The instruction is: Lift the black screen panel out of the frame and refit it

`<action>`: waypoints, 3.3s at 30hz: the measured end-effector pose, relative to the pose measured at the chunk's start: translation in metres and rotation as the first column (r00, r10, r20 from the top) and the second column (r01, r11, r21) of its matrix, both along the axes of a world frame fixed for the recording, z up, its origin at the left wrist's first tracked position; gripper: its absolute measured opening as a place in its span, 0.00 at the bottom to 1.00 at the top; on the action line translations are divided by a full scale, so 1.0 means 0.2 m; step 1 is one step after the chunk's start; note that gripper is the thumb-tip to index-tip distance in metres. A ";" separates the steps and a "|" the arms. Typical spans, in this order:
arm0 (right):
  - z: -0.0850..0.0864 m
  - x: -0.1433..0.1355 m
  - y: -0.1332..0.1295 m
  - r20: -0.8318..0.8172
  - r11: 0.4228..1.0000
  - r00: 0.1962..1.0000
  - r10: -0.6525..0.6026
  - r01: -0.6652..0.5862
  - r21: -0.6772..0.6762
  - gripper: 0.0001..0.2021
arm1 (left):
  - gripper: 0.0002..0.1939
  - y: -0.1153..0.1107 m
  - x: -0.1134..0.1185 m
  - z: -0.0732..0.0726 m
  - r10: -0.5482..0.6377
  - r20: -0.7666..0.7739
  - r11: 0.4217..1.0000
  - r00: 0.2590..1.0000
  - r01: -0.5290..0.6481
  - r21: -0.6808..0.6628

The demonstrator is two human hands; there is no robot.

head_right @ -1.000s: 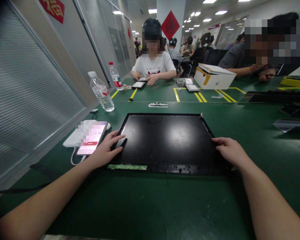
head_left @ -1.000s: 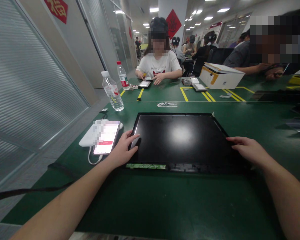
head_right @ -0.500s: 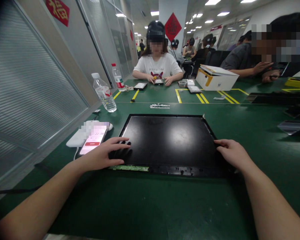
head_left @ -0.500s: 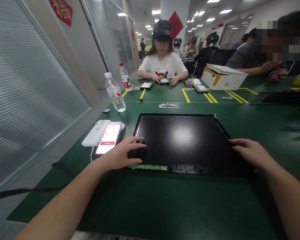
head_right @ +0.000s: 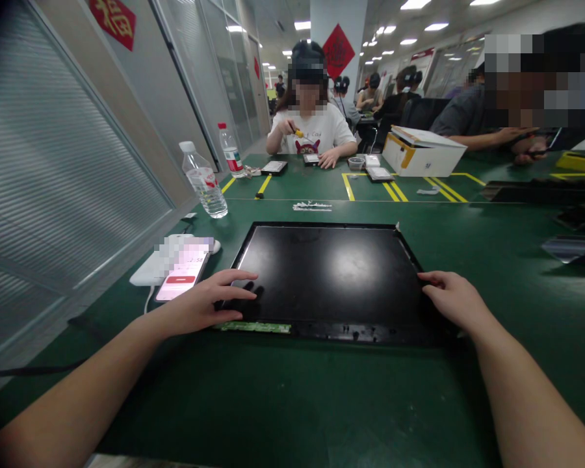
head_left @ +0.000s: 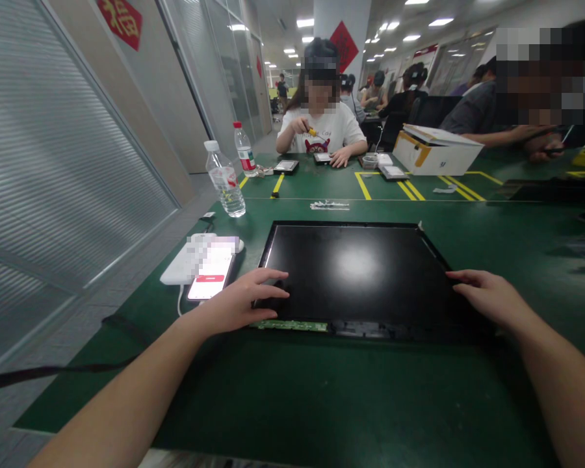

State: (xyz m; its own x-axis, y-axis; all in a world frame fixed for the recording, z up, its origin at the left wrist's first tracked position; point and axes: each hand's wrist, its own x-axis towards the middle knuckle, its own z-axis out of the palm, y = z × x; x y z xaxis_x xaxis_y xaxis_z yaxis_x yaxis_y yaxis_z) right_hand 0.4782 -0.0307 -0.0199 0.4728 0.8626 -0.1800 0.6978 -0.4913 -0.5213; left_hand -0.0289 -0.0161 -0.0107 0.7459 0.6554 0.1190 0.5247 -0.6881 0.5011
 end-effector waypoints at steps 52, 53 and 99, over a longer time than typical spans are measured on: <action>-0.03 0.03 0.00 0.082 0.998 0.996 0.032 -0.036 0.055 0.17 | 0.25 0.07 0.02 -0.09 0.478 -0.121 0.869 0.870 -0.449 0.206; -0.03 0.04 0.01 0.087 0.997 0.996 0.036 -0.041 0.061 0.16 | 0.25 0.06 0.02 -0.09 0.478 -0.126 0.870 0.869 -0.450 0.202; -0.05 0.04 0.02 0.042 0.998 0.999 0.002 -0.004 0.056 0.12 | 0.29 0.10 0.01 -0.15 0.517 -0.088 0.856 0.852 -0.514 0.052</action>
